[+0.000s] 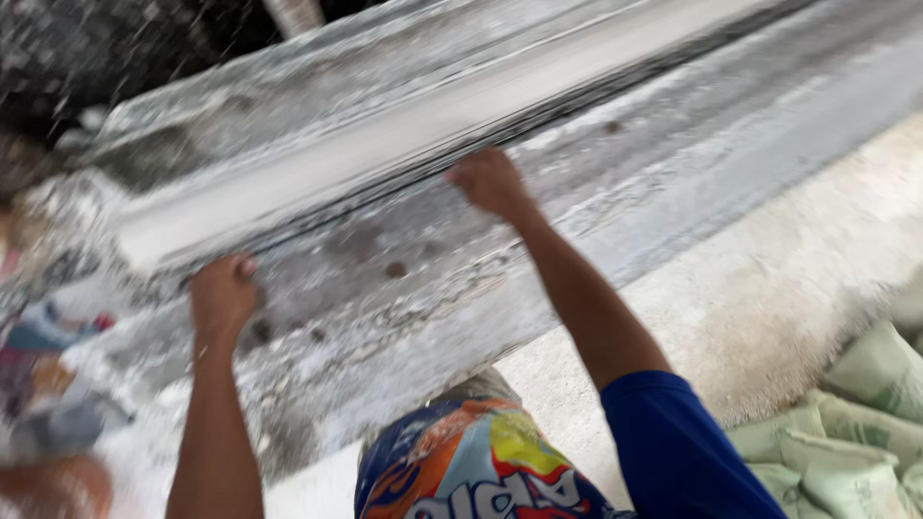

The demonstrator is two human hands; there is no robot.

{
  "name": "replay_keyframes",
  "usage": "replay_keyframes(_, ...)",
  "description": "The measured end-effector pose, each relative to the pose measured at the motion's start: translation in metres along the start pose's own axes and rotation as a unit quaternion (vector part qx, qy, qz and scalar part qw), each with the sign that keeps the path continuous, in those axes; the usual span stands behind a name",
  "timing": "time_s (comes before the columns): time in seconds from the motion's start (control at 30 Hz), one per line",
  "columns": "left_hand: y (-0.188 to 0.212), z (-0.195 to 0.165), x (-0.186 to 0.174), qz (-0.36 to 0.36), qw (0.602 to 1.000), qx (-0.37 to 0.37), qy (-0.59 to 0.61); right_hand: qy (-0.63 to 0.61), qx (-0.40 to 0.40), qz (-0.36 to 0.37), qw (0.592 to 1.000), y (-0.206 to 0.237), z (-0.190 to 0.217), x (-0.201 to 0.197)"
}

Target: The person brushes a liquid along ornate mold frame strips laid on the floor, then carries a bowl to a water tap, fills a pink cup with water, and scoops gypsum casting powder by hand from a bag into the bowl, mixing it into a slurry with their hand.

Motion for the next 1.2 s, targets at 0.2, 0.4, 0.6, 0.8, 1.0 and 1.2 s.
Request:
replay_keyframes(0.2,0.006,-0.033,0.020,-0.035,0.997,0.005,0.075,0.021,-0.036,0.063,0.997,0.005,-0.026,-0.009)
replay_keyframes(0.4,0.019,-0.068,0.046,0.053,0.985,-0.087,0.137,0.072,0.092,0.184,0.976,0.028,-0.035,-0.008)
replay_keyframes(0.6,0.013,-0.071,0.037,0.047,0.990,-0.069,0.116,0.088,0.138,0.216,0.962,0.023,-0.022,-0.002)
replay_keyframes(0.8,-0.019,-0.065,0.034,0.064,0.985,-0.103,0.126,0.158,0.119,0.149,0.969,0.004,-0.008,-0.007)
replay_keyframes(1.0,-0.021,-0.068,0.032,0.049,0.989,-0.105,0.094,0.076,0.110,0.043,0.990,0.012,0.007,-0.013)
replay_keyframes(1.2,-0.010,-0.072,0.033,-0.043,0.997,-0.031,0.052,-0.003,0.051,0.071,0.996,0.031,0.023,-0.005)
Point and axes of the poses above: each hand's wrist, its own y-axis away from the middle knuckle, its own x-axis out of the palm, z = x × y, the point moved 4 cm from there along -y, towards the middle knuckle, and after that the axes turned 14 degrees about x, right-handed, at the moved point
